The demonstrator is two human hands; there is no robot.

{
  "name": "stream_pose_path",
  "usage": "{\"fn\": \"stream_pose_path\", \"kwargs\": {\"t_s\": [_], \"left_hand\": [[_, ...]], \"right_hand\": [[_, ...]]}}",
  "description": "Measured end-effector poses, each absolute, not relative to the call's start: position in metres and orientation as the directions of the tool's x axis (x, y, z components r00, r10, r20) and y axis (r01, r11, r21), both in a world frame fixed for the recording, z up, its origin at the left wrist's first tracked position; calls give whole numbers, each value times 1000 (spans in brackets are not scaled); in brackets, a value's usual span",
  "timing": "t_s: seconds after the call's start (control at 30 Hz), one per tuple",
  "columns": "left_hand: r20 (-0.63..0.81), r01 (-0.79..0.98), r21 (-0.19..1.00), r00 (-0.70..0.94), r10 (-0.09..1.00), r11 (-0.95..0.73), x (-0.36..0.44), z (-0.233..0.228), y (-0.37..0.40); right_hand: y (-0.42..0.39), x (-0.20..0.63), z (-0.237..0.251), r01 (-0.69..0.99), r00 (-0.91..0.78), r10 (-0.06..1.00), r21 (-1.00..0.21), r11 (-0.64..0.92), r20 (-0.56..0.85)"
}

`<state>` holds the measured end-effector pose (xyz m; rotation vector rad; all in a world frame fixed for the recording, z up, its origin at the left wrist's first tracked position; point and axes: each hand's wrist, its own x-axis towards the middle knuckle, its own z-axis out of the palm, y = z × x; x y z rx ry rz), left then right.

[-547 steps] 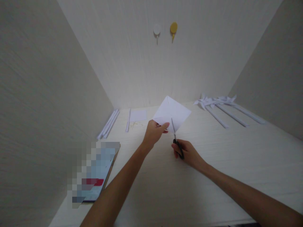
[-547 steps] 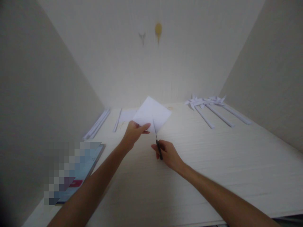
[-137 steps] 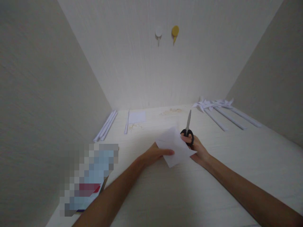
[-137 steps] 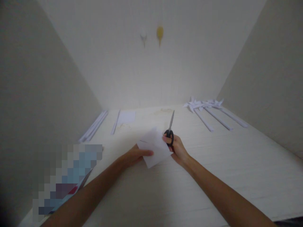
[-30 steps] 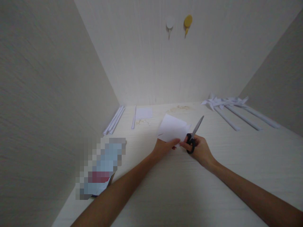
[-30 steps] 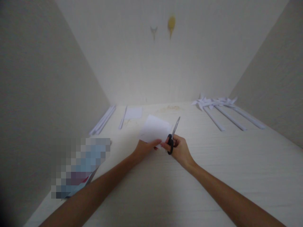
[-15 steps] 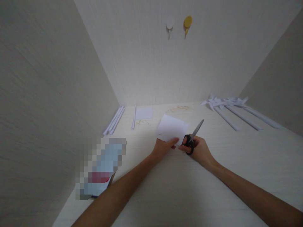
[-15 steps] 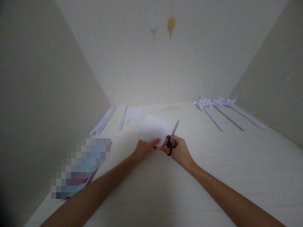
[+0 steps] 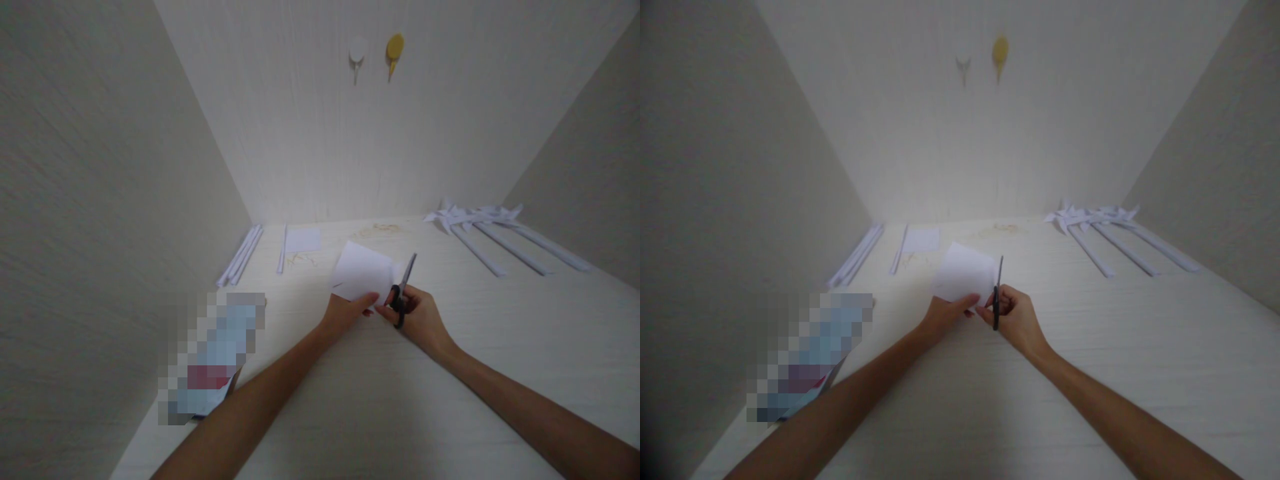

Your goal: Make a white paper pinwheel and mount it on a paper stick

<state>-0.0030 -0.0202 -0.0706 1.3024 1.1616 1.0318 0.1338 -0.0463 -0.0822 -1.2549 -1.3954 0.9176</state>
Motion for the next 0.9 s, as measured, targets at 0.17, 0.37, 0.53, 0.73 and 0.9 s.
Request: {"fn": "stream_pose_path", "kwargs": {"t_s": [0.17,0.37,0.53,0.73,0.9], "left_hand": [[-71,103,993,123,990,58,-2,-69,-20],[-64,91,994,142,988,52,-2,-69,-19],[-56,81,996,145,988,45,-2,-71,-19],[-51,58,997,151,987,43,-2,-70,-19],[-40,49,998,162,986,32,-2,-69,-20]], "right_hand": [[-47,135,-87,255,51,980,-951,174,193],[-47,136,-90,284,78,970,-938,198,229],[-48,135,-89,288,81,966,-934,212,244],[-48,135,-89,277,76,966,-936,216,246],[-46,136,-93,280,84,965,-935,217,249]]}}
